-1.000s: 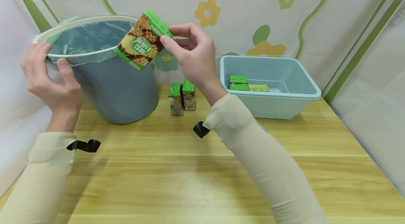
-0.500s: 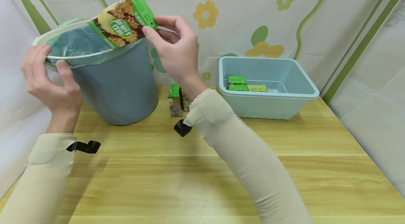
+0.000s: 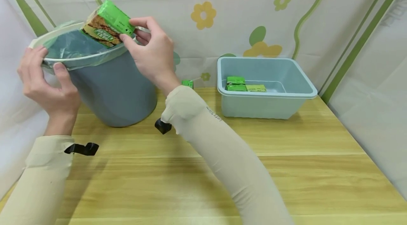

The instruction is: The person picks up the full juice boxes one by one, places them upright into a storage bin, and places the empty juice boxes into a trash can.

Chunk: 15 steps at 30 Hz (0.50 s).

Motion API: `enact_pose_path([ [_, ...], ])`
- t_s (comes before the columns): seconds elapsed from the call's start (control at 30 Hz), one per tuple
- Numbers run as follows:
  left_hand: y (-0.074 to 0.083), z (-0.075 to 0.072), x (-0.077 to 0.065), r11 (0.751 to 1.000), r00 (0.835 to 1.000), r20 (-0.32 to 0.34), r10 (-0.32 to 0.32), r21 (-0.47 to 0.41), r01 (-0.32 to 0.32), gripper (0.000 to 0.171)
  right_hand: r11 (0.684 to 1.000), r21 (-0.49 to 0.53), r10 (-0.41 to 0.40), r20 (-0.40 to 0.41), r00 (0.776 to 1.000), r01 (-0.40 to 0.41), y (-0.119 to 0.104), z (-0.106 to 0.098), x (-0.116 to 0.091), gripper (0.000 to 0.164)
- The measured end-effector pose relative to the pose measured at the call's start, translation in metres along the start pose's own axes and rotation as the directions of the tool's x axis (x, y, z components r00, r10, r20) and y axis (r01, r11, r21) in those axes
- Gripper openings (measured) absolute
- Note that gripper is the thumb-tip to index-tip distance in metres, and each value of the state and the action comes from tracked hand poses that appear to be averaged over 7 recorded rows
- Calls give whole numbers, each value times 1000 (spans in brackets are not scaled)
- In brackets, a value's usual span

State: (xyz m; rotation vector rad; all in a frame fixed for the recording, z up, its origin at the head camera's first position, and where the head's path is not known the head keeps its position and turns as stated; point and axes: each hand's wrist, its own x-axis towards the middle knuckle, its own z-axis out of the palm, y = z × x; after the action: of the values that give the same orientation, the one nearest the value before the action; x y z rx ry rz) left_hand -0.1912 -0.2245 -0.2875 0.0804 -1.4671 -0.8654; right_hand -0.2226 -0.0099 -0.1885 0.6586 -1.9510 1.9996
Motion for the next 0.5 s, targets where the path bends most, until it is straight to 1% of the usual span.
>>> enact_pose_path([
  [0.13,2,-2,1,1000,1000,-2,-1,1,1,41,992,-125,4,29,1000,0,1,9,1,34],
  [0.27,4,-2,2,1000,1000,-6,2,3,-2,41,970,-240,-27,88,996,48,3,15,1,34],
  [0.37,6,-2,3,1000,1000,-10,3,-1,-3,41,940,-316,-89,144,986,131,6,18,2,34],
  [0.4,6,-2,2,1000,1000,-10,3,-2,-3,41,926,-340,-115,163,980,166,7,19,2,34],
  [0.5,5,-2,2,1000,1000,-8,2,-1,-2,41,880,-419,-148,211,966,226,8,20,3,34],
])
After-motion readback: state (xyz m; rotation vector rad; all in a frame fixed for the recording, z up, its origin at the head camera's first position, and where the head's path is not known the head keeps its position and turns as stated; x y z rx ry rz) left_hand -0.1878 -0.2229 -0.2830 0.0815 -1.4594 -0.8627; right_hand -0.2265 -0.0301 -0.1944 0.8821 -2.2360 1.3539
